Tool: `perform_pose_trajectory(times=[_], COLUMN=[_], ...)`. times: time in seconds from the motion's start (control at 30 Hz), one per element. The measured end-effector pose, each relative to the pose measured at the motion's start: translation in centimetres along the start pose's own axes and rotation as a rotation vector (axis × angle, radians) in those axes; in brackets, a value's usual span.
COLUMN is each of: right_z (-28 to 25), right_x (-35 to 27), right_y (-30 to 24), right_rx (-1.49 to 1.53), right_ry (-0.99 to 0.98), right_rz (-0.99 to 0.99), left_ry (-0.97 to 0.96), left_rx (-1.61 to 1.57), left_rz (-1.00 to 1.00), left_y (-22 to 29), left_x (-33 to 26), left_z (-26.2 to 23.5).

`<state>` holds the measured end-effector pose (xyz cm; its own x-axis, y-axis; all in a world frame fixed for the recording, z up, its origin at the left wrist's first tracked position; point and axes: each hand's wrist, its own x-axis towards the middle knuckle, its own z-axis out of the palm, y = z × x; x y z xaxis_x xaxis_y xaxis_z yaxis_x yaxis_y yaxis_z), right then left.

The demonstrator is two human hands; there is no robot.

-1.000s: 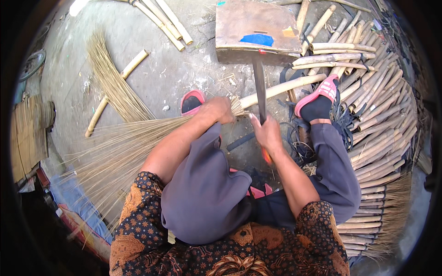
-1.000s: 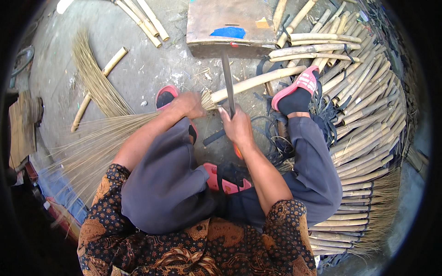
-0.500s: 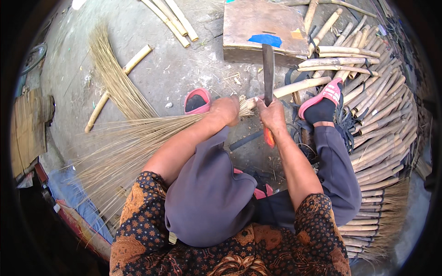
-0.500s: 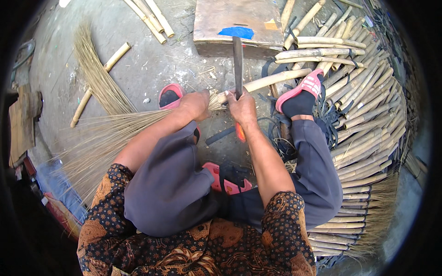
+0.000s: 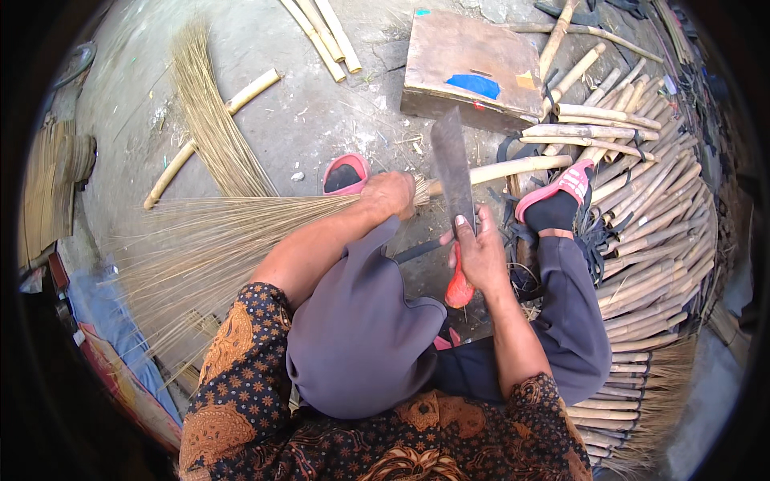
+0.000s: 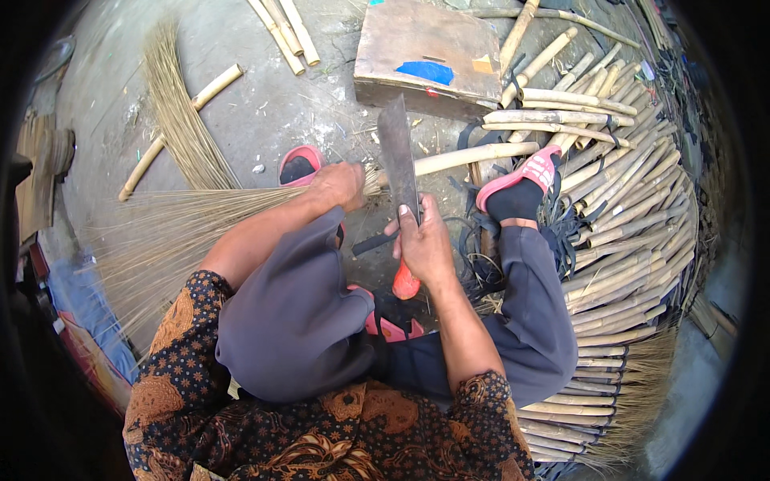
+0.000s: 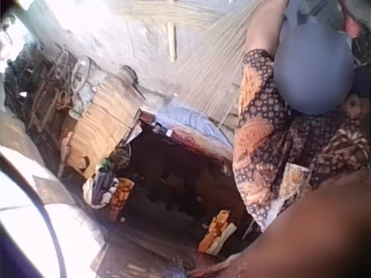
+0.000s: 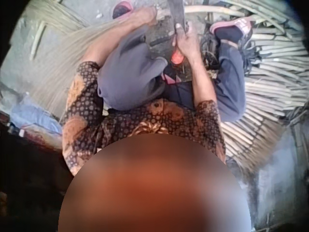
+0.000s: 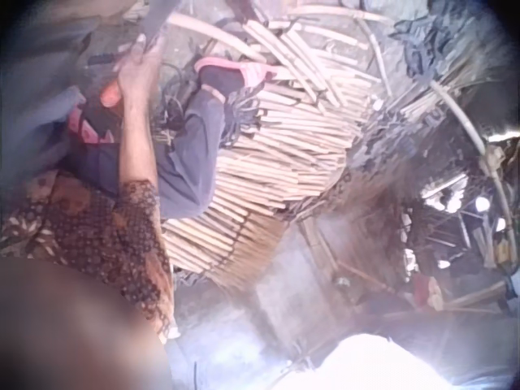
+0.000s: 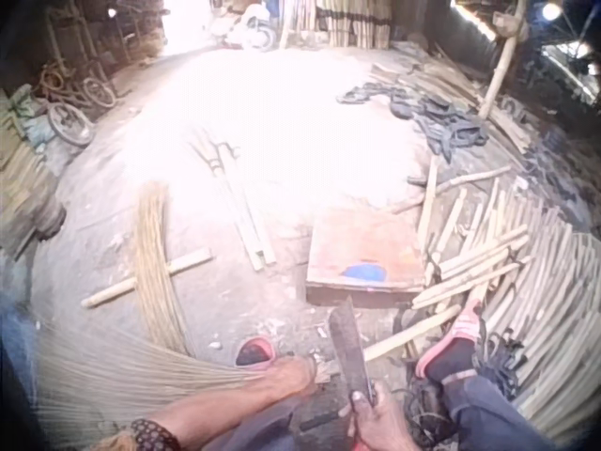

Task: The person sits on the floor and assembles a broom by bundling straw, inserting a bamboo handle, and securing it with a hammer and wire. They then place the finished broom aside and begin a second broom.

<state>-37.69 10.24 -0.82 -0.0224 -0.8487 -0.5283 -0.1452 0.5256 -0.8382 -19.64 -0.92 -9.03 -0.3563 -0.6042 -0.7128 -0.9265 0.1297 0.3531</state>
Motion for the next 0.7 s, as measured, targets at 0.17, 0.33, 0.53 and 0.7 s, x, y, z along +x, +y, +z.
perform_pose_trajectory(times=[0.17,0.33,0.53,0.7], right_z=[0.7,0.1,-0.3,0.9], right_x=[0.0,1.6,-0.1,0.6], right_y=[1.6,3.3,1.0,1.9], right_rx=[-0.657,-0.772,-0.627,-0.930], right_ry=[0.165,0.087,0.237,0.179], right_rz=[-0.181,-0.067,-0.119,-0.171], left_ry=[-0.001,0.024,0.080,0.012], left_rx=[0.021,0.053,0.016,0.017], left_rz=[0.033,0.038,-0.007,0.065], left_y=[-0.2,-0.3,0.1,-0.3], left_x=[0.4,0.5,0.3,0.3], left_z=[0.1,0.2,0.7,0.5])
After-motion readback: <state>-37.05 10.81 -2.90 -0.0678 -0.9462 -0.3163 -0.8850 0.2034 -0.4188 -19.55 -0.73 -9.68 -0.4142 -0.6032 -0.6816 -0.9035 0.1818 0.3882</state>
